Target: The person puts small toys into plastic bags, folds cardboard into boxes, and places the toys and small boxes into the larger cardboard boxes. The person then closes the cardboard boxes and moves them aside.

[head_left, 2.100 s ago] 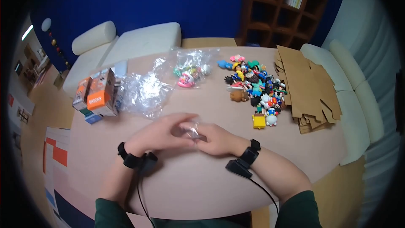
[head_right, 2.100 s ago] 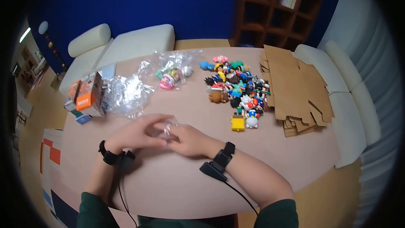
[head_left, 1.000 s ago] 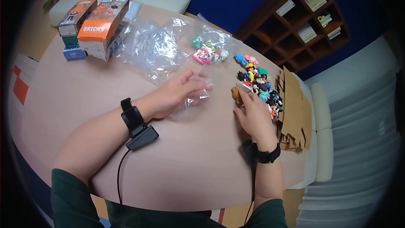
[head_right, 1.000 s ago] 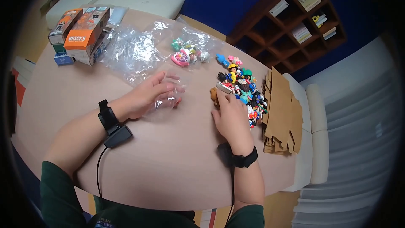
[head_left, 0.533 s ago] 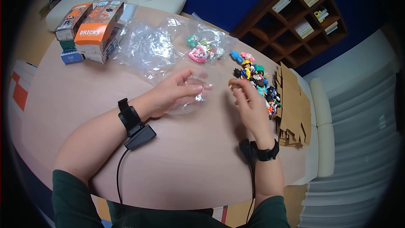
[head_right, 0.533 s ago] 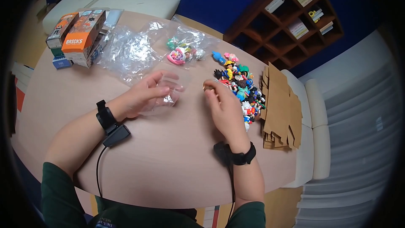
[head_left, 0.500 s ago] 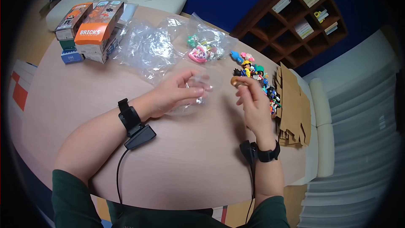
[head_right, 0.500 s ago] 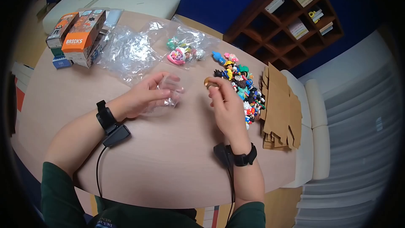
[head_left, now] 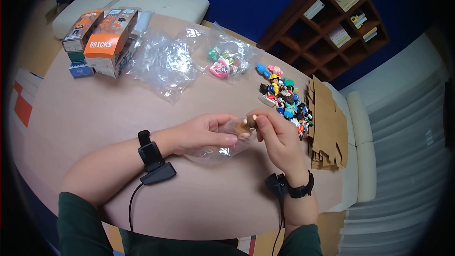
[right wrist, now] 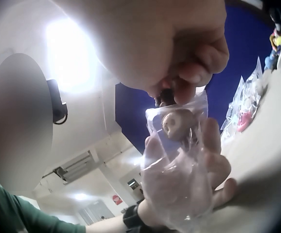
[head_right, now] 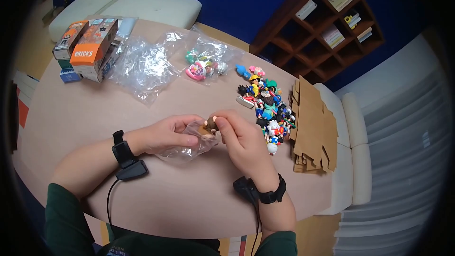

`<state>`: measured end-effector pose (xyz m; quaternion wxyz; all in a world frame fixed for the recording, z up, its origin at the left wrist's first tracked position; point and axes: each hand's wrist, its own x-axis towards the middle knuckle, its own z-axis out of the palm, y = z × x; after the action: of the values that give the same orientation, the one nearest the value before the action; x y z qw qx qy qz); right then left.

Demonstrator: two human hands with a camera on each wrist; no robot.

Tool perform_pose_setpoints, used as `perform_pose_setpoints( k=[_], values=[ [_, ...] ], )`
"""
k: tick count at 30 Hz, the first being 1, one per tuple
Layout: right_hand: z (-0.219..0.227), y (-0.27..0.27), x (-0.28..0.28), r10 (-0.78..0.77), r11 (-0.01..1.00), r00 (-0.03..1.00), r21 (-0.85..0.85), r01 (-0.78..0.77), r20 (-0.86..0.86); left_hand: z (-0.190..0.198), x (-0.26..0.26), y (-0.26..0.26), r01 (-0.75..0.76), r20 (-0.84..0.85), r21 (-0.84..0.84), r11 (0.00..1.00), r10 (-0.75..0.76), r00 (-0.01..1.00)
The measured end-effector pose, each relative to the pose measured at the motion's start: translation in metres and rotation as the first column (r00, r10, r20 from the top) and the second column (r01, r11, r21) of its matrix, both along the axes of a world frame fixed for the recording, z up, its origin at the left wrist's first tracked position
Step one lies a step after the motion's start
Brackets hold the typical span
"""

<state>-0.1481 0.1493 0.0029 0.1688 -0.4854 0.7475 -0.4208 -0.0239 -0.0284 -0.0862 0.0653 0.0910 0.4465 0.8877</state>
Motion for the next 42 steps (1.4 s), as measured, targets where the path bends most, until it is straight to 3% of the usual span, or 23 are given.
perform_pose_setpoints(
  k=[1, 3, 7, 9, 13, 16, 18, 19, 21, 22, 24, 26, 27, 30, 32, 33, 35, 38, 41, 42],
  values=[
    [0.000, -0.001, -0.001, 0.001, 1.000, 1.000, -0.005, -0.001, 0.000, -0.001, 0.000, 0.000, -0.001, 0.000, -0.005, 1.000, 0.001, 1.000],
    [-0.001, -0.002, -0.002, 0.071, 0.994, 0.954, -0.061, -0.093, -0.292, -0.003, -0.001, -0.001, -0.041, 0.035, 0.018, 0.999, 0.040, 0.999],
    [0.014, 0.000, 0.005, 0.009, 0.999, 0.956, 0.035, 0.002, -0.292, 0.001, -0.002, -0.002, -0.055, 0.044, 0.045, 0.997, 0.053, 0.998],
    [0.013, -0.001, 0.003, 0.089, 0.996, 0.936, 0.005, -0.093, -0.342, -0.002, -0.002, -0.008, -0.012, 0.072, 0.130, 0.991, 0.002, 0.997],
    [0.002, 0.001, -0.002, 0.163, 0.986, 0.914, 0.083, -0.142, -0.371, -0.005, -0.004, -0.010, 0.002, 0.087, 0.109, 0.994, -0.011, 0.996],
    [-0.002, -0.001, -0.009, 0.103, 0.989, 0.970, 0.126, -0.076, -0.219, -0.002, -0.004, -0.004, -0.035, 0.090, 0.111, 0.993, 0.024, 0.996],
    [-0.009, -0.002, -0.017, 0.003, 0.998, 0.997, -0.069, -0.008, -0.073, -0.004, -0.006, -0.002, -0.083, 0.020, -0.109, 0.991, 0.086, 0.996],
    [-0.013, -0.004, -0.018, 0.004, 0.997, 0.997, -0.070, -0.010, -0.074, -0.005, -0.006, -0.002, -0.110, -0.021, -0.215, 0.970, 0.108, 0.994],
    [-0.019, -0.008, -0.017, -0.043, 0.972, 0.987, -0.220, 0.077, 0.156, -0.003, -0.006, -0.004, -0.047, 0.019, -0.170, 0.984, 0.051, 0.999],
    [-0.020, -0.010, -0.015, -0.042, 0.973, 0.987, -0.220, 0.075, 0.152, -0.008, -0.008, -0.004, -0.071, 0.038, -0.136, 0.988, 0.077, 0.996],
    [-0.021, -0.013, -0.011, -0.050, 0.973, 0.919, -0.190, 0.134, 0.392, -0.013, -0.009, -0.005, -0.096, 0.058, -0.103, 0.990, 0.102, 0.993],
    [-0.024, -0.011, -0.020, -0.070, 0.976, 0.887, -0.154, 0.155, 0.456, -0.015, -0.010, -0.006, -0.076, 0.064, 0.093, 0.993, 0.070, 0.995],
    [-0.027, -0.010, -0.024, -0.090, 0.978, 0.851, -0.114, 0.173, 0.518, -0.014, -0.009, -0.007, -0.076, 0.064, 0.092, 0.993, 0.071, 0.995],
    [-0.038, -0.015, -0.023, -0.037, 0.938, 0.786, -0.251, 0.241, 0.618, -0.008, -0.006, -0.005, -0.018, 0.057, 0.123, 0.992, 0.011, 0.998],
    [-0.039, -0.019, -0.011, -0.017, 0.946, 0.786, -0.245, 0.213, 0.618, -0.001, -0.005, 0.005, -0.286, 0.131, 0.079, 0.955, 0.274, 0.953],
    [-0.040, -0.021, -0.005, 0.002, 0.953, 0.785, -0.238, 0.186, 0.619, -0.004, -0.006, 0.002, -0.286, 0.131, 0.078, 0.955, 0.274, 0.953],
    [-0.043, -0.021, 0.000, 0.017, 0.954, 0.810, -0.252, 0.161, 0.586, -0.009, -0.010, -0.008, -0.489, 0.004, -0.267, 0.830, 0.509, 0.861],
    [-0.053, -0.023, -0.003, 0.019, 0.960, 0.878, -0.255, 0.118, 0.478, -0.009, -0.010, -0.010, -0.511, 0.040, -0.246, 0.824, 0.536, 0.844],
    [-0.063, -0.026, -0.003, 0.013, 0.914, 0.804, -0.333, 0.232, 0.595, -0.011, -0.010, -0.008, -0.521, 0.061, -0.210, 0.827, 0.543, 0.838],
    [-0.067, -0.023, -0.007, -0.013, 0.944, 0.741, -0.237, 0.231, 0.672, -0.011, -0.010, -0.008, -0.524, 0.063, -0.198, 0.829, 0.544, 0.837]
  ],
)
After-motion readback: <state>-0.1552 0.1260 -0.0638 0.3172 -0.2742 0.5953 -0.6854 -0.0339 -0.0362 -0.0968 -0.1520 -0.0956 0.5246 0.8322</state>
